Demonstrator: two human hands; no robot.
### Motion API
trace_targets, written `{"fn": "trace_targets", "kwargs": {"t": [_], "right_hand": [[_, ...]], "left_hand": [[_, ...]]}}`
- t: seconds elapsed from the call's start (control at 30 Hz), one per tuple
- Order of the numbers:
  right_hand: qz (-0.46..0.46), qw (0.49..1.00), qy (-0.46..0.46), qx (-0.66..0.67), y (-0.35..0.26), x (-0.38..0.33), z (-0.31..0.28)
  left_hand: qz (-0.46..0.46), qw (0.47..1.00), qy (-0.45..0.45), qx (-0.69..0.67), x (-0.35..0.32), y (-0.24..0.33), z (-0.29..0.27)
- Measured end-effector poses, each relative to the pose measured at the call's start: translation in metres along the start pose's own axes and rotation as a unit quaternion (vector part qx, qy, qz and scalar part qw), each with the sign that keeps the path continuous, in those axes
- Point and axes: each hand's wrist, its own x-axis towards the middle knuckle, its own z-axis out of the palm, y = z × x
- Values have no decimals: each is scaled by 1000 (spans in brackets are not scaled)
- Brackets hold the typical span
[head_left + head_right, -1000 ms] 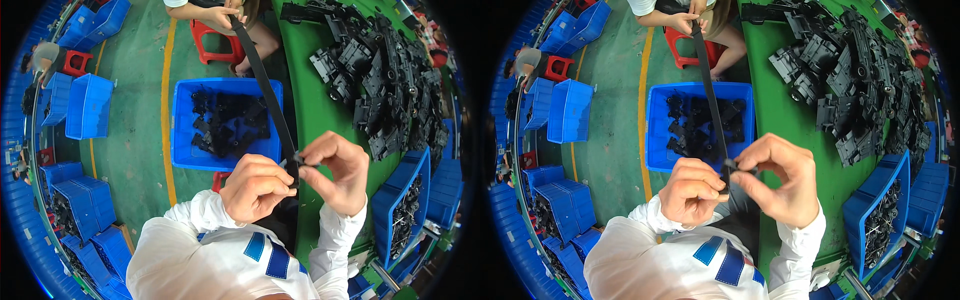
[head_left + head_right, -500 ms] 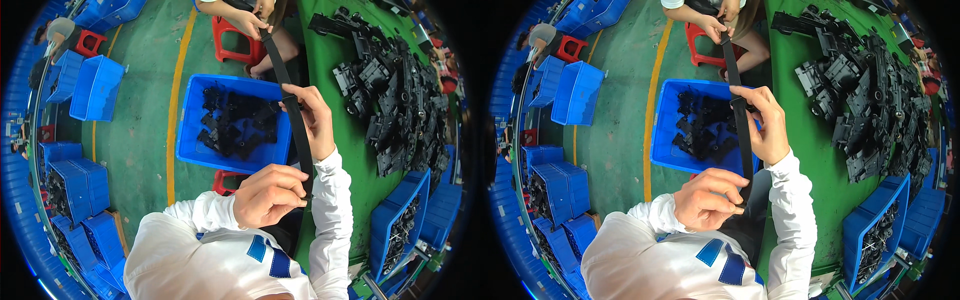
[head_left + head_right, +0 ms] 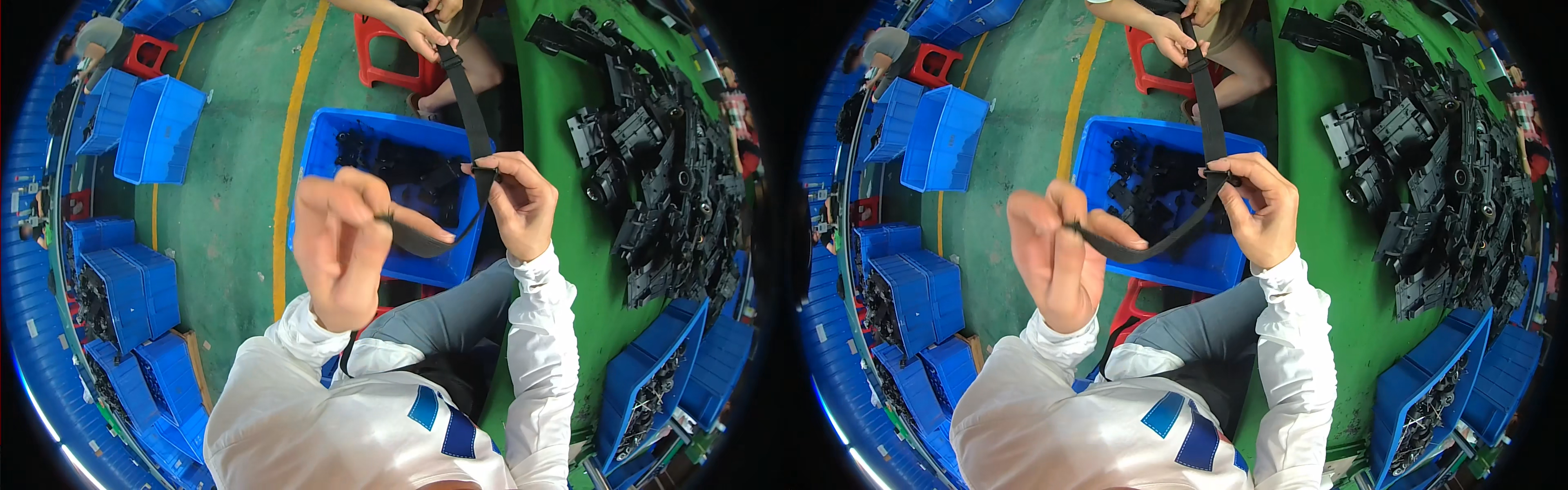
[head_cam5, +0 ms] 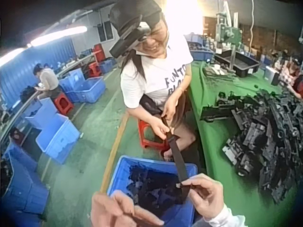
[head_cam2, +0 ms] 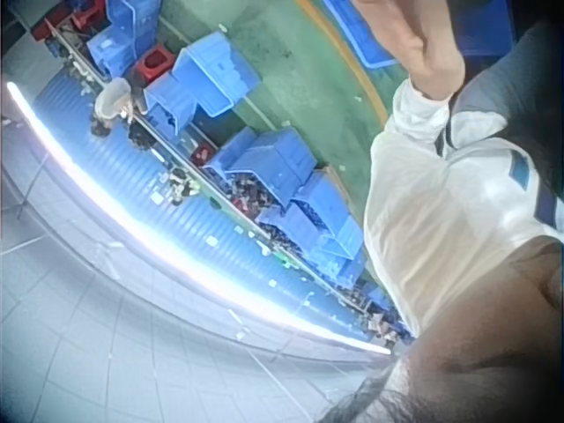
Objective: Manually assemble black plastic straps with buckles on a factory production line.
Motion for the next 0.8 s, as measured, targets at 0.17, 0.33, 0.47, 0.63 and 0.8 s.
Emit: {"fn": "trace_targets", "kwargs": {"t": [0.17,0.33,0.47,0.63,0.8], "right_hand": [[1,1000,-5,3,3,1,-1],[-5,1000,-11,4,7,2,-3],[7,1000,-10,-16,2,2,-1],[23,999,-3,-22,1,2,-2],[15,1000,1,-14,7,1,-1]], "left_hand": [[-161,982,91,-31,18,-26,-4],[-192,978,82,-24,26,-50,0],[-171,983,63,26,29,-68,-2],[-190,980,47,28,31,-74,-2],[-176,984,9,26,30,-73,-2]]}}
